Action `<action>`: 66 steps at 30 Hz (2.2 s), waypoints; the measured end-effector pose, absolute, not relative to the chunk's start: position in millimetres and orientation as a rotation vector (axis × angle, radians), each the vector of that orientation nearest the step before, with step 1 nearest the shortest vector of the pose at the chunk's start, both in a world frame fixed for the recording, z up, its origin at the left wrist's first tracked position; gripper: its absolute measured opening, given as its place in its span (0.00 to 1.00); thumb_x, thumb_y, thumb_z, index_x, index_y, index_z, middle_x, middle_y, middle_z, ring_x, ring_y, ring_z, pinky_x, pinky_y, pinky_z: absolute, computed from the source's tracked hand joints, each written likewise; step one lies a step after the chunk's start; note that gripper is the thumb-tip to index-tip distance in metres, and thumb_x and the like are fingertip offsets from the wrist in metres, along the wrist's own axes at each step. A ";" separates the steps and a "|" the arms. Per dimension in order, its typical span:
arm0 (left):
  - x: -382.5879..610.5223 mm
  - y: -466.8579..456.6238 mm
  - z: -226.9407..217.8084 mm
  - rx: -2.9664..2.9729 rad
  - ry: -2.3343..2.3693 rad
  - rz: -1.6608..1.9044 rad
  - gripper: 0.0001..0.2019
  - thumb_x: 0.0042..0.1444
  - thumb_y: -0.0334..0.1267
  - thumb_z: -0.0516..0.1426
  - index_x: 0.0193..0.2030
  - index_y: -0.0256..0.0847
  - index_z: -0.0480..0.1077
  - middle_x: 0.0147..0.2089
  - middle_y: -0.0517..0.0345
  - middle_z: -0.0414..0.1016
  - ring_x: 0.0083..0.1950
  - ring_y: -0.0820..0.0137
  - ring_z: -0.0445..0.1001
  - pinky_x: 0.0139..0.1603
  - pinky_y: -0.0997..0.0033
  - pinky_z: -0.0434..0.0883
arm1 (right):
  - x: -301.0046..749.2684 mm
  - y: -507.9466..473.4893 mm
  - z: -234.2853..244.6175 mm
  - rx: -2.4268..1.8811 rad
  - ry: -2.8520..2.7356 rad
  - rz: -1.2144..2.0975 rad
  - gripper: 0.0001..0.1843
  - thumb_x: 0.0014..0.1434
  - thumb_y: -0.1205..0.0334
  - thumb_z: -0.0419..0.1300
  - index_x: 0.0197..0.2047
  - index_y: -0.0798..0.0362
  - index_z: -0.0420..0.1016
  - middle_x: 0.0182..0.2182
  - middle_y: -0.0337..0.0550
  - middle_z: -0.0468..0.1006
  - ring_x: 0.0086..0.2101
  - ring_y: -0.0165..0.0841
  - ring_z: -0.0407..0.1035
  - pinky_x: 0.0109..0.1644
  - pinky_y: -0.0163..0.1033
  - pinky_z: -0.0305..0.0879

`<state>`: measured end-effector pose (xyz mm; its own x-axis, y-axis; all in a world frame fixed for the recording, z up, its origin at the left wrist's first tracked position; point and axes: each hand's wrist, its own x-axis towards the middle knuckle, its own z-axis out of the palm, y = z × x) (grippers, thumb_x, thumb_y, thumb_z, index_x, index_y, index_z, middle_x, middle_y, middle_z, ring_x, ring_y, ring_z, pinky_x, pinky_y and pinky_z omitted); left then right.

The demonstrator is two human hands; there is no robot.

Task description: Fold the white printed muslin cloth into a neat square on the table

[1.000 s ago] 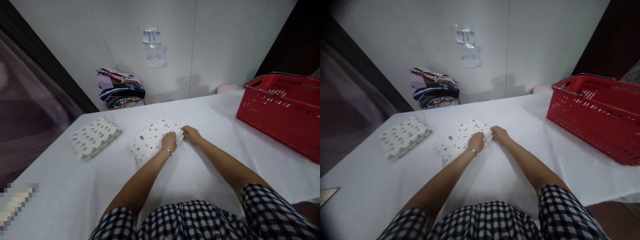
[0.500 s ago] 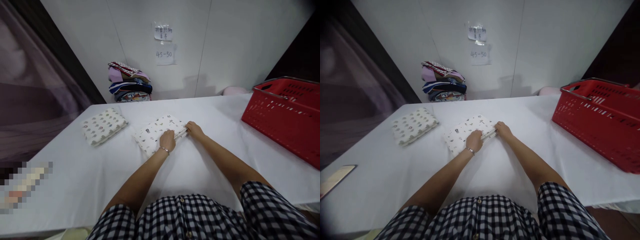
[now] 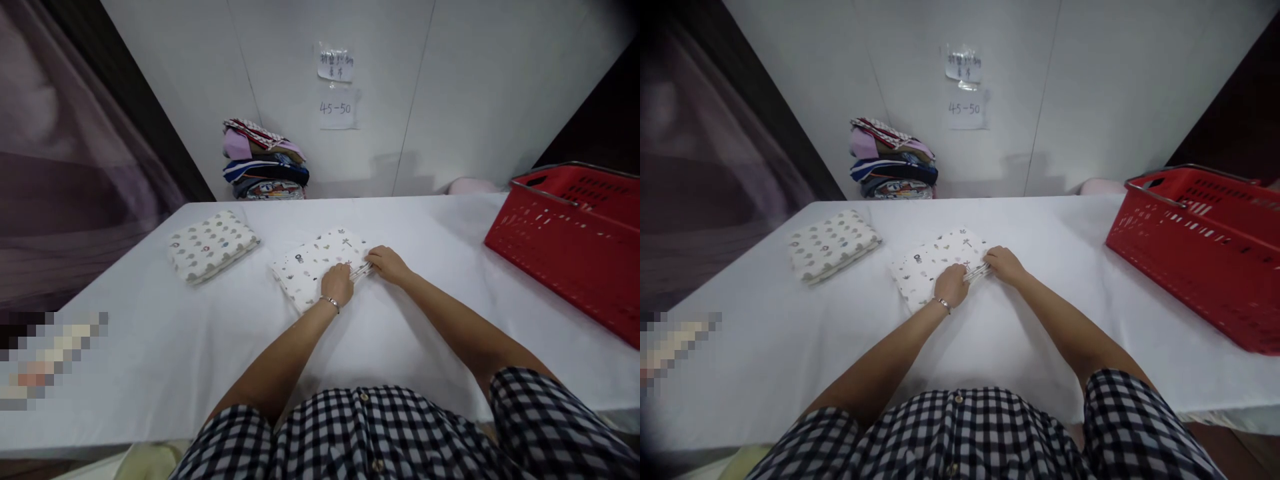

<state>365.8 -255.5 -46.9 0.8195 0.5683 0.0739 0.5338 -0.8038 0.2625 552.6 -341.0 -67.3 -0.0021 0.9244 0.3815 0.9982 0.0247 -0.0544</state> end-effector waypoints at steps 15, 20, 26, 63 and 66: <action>295.4 -265.2 -46.8 2.850 0.872 0.247 0.06 0.56 0.38 0.53 0.39 0.40 0.65 0.44 0.51 0.67 0.48 0.63 0.64 0.45 0.62 0.62 | 521.3 -354.7 -68.7 -1.775 -2.077 -0.311 0.19 0.54 0.69 0.52 0.50 0.56 0.69 0.46 0.52 0.71 0.47 0.40 0.62 0.52 0.48 0.56; 276.5 -267.4 -50.4 2.850 0.775 0.323 0.05 0.57 0.36 0.52 0.39 0.40 0.65 0.43 0.52 0.67 0.47 0.64 0.64 0.46 0.62 0.63 | 514.5 -356.1 -84.2 -1.685 -2.028 -0.228 0.20 0.56 0.65 0.51 0.52 0.55 0.68 0.47 0.53 0.70 0.48 0.41 0.63 0.51 0.50 0.60; 233.8 -256.6 -55.4 2.594 0.845 0.601 0.08 0.59 0.41 0.49 0.37 0.41 0.66 0.39 0.54 0.69 0.44 0.68 0.66 0.46 0.66 0.64 | 509.0 -355.4 -78.6 -1.663 -2.012 -0.224 0.20 0.56 0.62 0.51 0.52 0.53 0.69 0.47 0.52 0.71 0.47 0.41 0.64 0.52 0.50 0.61; 249.6 -174.7 -73.3 1.876 1.489 0.579 0.20 0.52 0.50 0.55 0.48 0.40 0.62 0.42 0.51 0.74 0.44 0.65 0.72 0.43 0.68 0.65 | 368.3 -365.9 -67.5 -1.572 -2.395 0.244 0.37 0.57 0.56 0.53 0.67 0.54 0.46 0.64 0.51 0.50 0.63 0.42 0.43 0.64 0.55 0.39; 258.3 -162.1 -71.5 1.794 1.502 0.551 0.29 0.49 0.53 0.56 0.53 0.37 0.59 0.47 0.45 0.73 0.49 0.60 0.71 0.47 0.66 0.65 | 365.9 -368.8 -70.7 -1.586 -2.377 0.230 0.36 0.57 0.58 0.53 0.66 0.54 0.47 0.63 0.51 0.51 0.63 0.42 0.43 0.64 0.55 0.40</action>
<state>258.3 -162.1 -71.5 0.2294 0.9656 -0.1225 0.6573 -0.0609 0.7511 365.9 -368.8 -70.7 -0.3617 0.9220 0.1378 0.8785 0.3866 -0.2808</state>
